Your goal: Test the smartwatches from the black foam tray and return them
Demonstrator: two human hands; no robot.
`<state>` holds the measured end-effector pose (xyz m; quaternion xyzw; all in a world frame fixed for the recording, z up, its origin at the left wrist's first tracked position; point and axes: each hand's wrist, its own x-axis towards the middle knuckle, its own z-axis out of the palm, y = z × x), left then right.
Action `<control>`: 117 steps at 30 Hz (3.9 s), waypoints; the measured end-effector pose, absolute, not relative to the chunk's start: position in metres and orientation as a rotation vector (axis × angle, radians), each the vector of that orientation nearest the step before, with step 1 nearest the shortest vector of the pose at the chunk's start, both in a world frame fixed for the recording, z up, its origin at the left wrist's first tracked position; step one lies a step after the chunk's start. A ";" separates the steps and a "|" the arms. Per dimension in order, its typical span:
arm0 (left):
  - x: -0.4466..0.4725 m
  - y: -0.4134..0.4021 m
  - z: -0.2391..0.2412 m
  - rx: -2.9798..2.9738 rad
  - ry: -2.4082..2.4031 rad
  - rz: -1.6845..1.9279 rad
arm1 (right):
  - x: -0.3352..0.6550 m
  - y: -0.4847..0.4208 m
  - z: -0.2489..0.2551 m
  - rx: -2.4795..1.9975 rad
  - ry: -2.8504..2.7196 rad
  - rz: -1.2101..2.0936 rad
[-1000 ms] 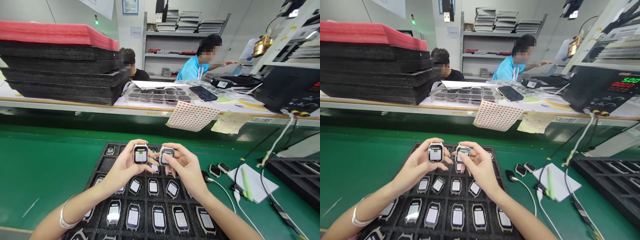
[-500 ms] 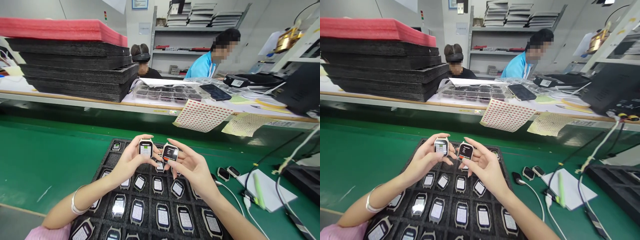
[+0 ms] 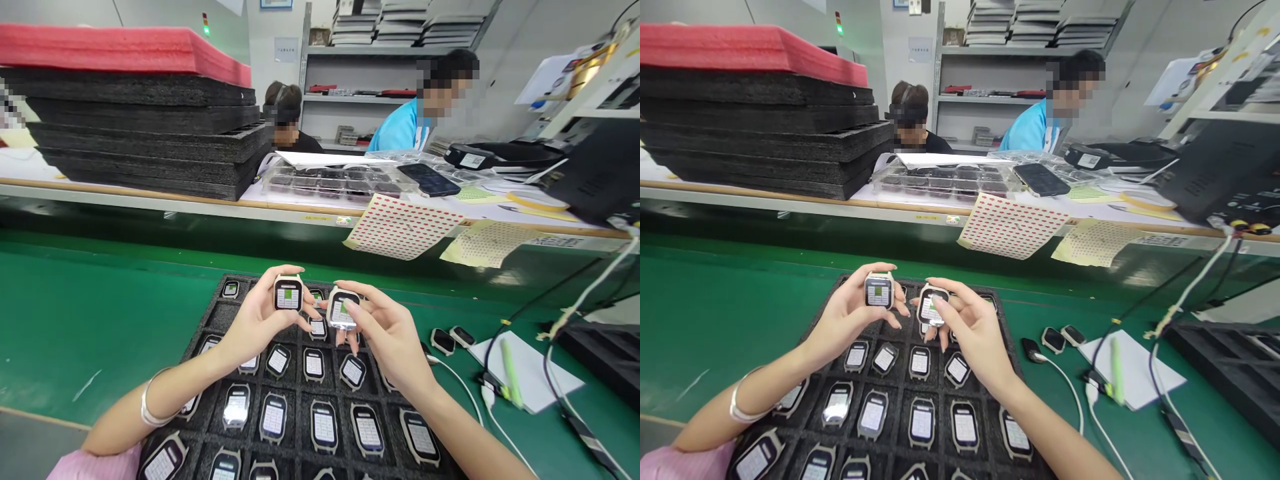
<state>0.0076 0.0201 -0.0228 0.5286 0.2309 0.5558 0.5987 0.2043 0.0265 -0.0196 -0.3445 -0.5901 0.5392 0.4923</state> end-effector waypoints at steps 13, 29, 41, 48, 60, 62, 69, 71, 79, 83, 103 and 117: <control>0.006 0.023 -0.024 1.200 0.569 1.302 | 0.202 0.019 -0.017 -0.753 -1.488 1.417; -0.029 0.011 -0.043 1.197 0.572 1.159 | 0.180 0.047 -0.055 -0.922 -2.128 1.062; -0.068 0.044 -0.105 2.278 1.336 0.739 | 0.186 0.083 -0.081 -1.058 -2.751 0.333; -0.069 0.058 -0.114 2.463 1.347 0.547 | 0.265 0.083 -0.066 -1.235 -2.816 0.275; 0.058 0.053 -0.116 2.922 1.175 -0.002 | 0.261 0.056 -0.088 -1.533 -2.772 0.160; 0.064 0.058 -0.124 2.940 1.209 -0.088 | 0.267 0.058 -0.086 -1.538 -2.751 0.206; 0.053 0.087 -0.154 2.742 1.134 0.016 | 0.267 0.058 -0.029 -0.887 -1.602 1.340; 0.050 0.091 -0.157 2.587 1.019 0.262 | 0.259 0.054 -0.004 -0.604 -1.388 1.453; 0.022 0.069 -0.063 1.335 0.916 0.844 | 0.239 0.034 0.018 -0.553 -1.195 1.318; 0.007 0.052 -0.016 1.094 0.795 1.116 | 0.231 0.038 0.003 -0.690 -1.312 1.408; 0.018 0.028 -0.018 1.049 0.540 1.085 | 0.209 0.040 -0.008 -0.931 -1.451 1.089; 0.018 0.022 -0.022 1.197 0.492 1.176 | 0.206 0.022 -0.005 -0.879 -1.512 1.130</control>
